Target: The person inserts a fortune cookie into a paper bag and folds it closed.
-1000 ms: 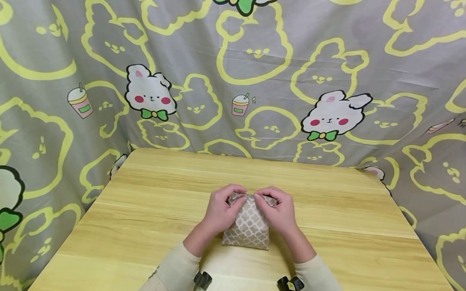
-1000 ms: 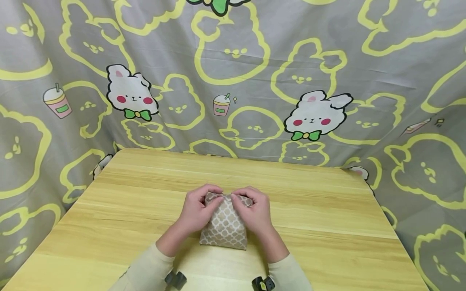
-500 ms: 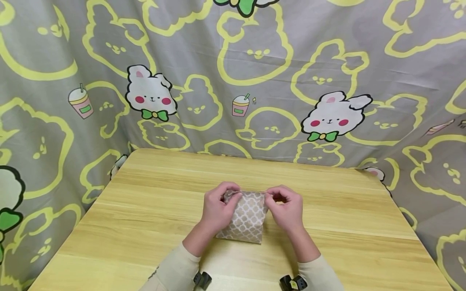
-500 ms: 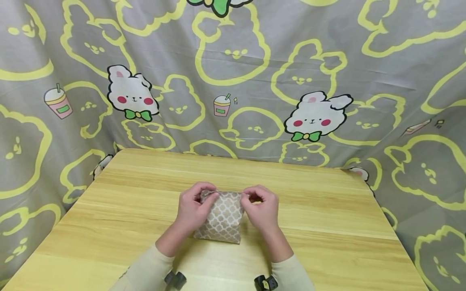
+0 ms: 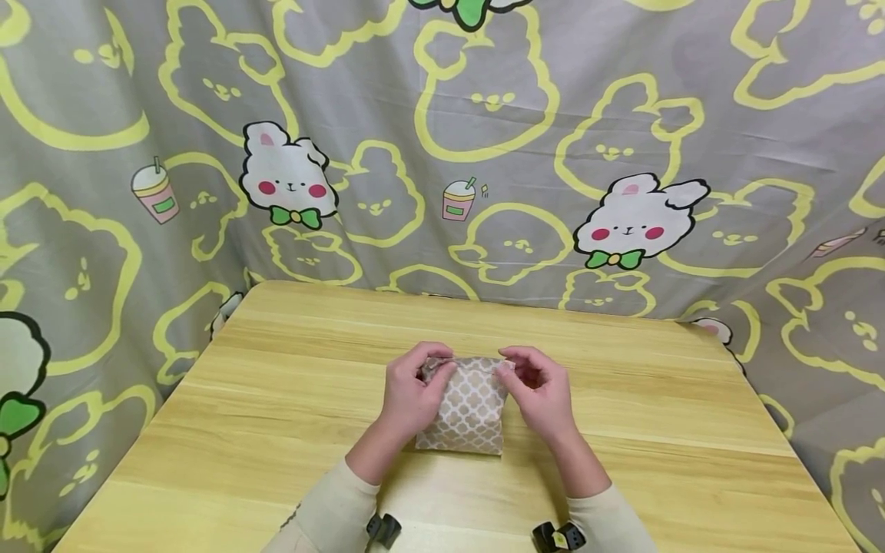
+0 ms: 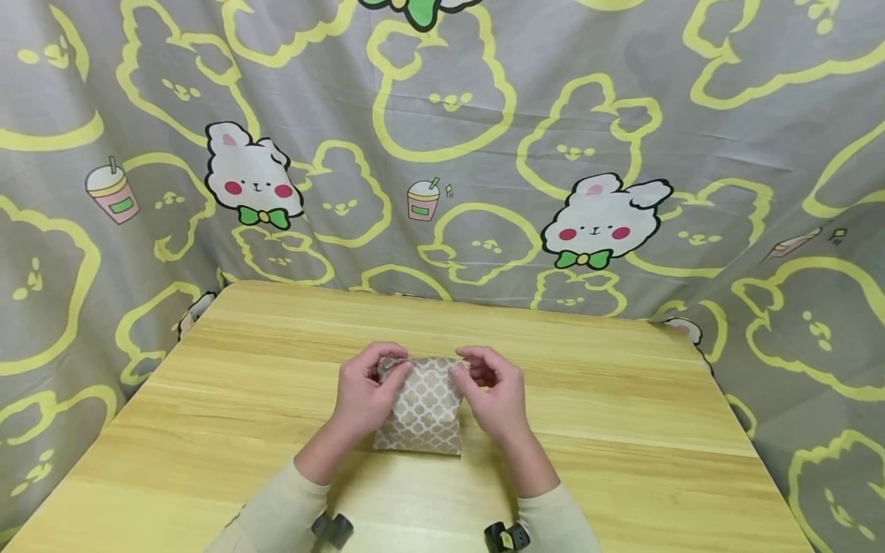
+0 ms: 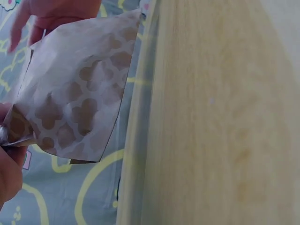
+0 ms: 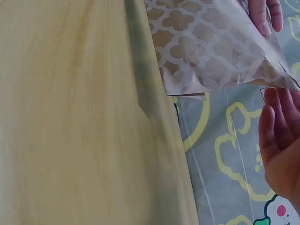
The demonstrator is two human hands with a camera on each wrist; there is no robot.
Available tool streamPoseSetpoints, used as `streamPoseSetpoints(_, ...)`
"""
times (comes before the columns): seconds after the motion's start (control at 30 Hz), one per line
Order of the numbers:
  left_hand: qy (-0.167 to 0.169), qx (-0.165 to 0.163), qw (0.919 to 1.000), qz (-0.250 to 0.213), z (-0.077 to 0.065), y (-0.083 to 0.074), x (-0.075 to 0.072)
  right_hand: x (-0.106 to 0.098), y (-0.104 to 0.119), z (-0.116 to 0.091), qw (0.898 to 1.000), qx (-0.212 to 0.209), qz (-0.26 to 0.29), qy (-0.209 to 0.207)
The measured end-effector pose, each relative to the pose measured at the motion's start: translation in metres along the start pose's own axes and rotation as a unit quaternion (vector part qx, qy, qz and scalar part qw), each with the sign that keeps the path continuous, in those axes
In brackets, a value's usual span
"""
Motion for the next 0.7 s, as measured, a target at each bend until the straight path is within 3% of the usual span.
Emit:
streamPoseSetpoints(0.13, 0.010, -0.016, 0.9998, -0.004, -0.007, 0.019, 0.000, 0.006, -0.001, 0.000, 1.000, -0.009, 0.002, 0.021)
streamPoseSetpoints(0.27, 0.025, -0.037, 0.9990, 0.000, -0.012, 0.033, 0.001, 0.009, 0.004, -0.001, 0.998, -0.046, 0.015, 0.026)
streamPoseSetpoints(0.4, 0.046, -0.051, 0.9976, 0.011, -0.013, 0.035, 0.004, 0.011, 0.008, -0.002, 0.996, -0.075, 0.022, 0.032)
streamPoseSetpoints(0.7, 0.057, -0.067, 0.9958, 0.025, -0.009, 0.032, 0.005, 0.013, 0.013, -0.001, 0.995, -0.087, 0.022, 0.032)
Point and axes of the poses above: each hand's wrist, its own z-axis towards the middle knuckle, its own x-axis out of the palm, y = z × x, the point moved 8 cm from there along z, towards the middle knuckle, and after that the axes turned 15 degrees about -z, right-handed, at the moved point
